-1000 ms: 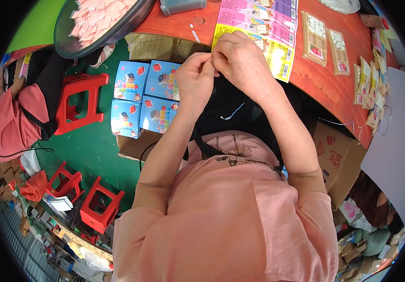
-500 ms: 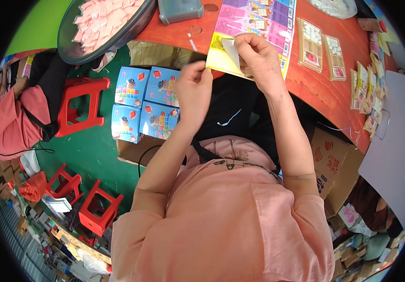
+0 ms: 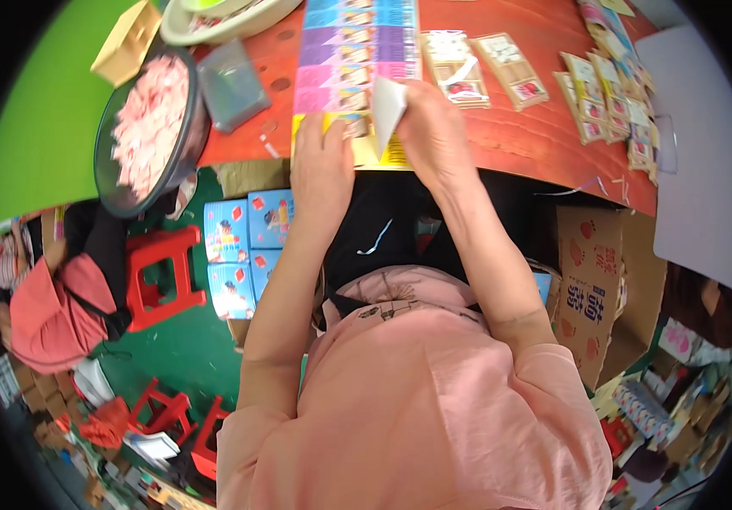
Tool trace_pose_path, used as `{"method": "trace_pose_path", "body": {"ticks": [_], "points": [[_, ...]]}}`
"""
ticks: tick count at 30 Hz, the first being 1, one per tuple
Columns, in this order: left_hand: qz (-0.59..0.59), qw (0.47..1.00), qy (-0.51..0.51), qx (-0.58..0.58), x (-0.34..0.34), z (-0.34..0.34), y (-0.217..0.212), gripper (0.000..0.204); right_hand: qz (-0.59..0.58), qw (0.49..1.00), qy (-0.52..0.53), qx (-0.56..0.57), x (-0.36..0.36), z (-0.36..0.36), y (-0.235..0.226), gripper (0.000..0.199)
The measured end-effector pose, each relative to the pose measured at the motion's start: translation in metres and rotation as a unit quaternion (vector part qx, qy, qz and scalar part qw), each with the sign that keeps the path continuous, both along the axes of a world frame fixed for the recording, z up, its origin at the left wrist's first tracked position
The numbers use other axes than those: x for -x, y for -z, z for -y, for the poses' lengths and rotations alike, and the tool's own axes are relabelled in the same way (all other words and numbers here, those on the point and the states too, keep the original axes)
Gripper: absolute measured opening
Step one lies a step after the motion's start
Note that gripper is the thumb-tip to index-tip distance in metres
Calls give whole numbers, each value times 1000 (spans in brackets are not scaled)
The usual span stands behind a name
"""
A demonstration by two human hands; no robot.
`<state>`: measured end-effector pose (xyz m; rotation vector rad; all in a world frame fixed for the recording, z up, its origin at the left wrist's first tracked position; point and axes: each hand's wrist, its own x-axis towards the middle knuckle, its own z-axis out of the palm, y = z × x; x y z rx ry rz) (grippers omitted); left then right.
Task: Packaging small items into plastic trays and applying decorative labels to the containers.
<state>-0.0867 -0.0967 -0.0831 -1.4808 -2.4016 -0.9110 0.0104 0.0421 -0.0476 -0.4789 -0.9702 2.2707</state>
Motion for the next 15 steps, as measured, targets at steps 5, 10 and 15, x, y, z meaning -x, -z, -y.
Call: {"method": "trace_pose_path", "body": {"ticks": [5, 10, 15], "points": [[-48, 993, -81, 72, 14, -9, 1, 24, -121, 969, 210, 55, -117, -61, -50, 37], [6, 995, -18, -99, -31, -35, -49, 19, 54, 894, 362, -260, -164, -61, -97, 12], [689, 662, 162, -246, -112, -68, -109, 35, 145, 635, 253, -715, -107, -24, -80, 18]]}}
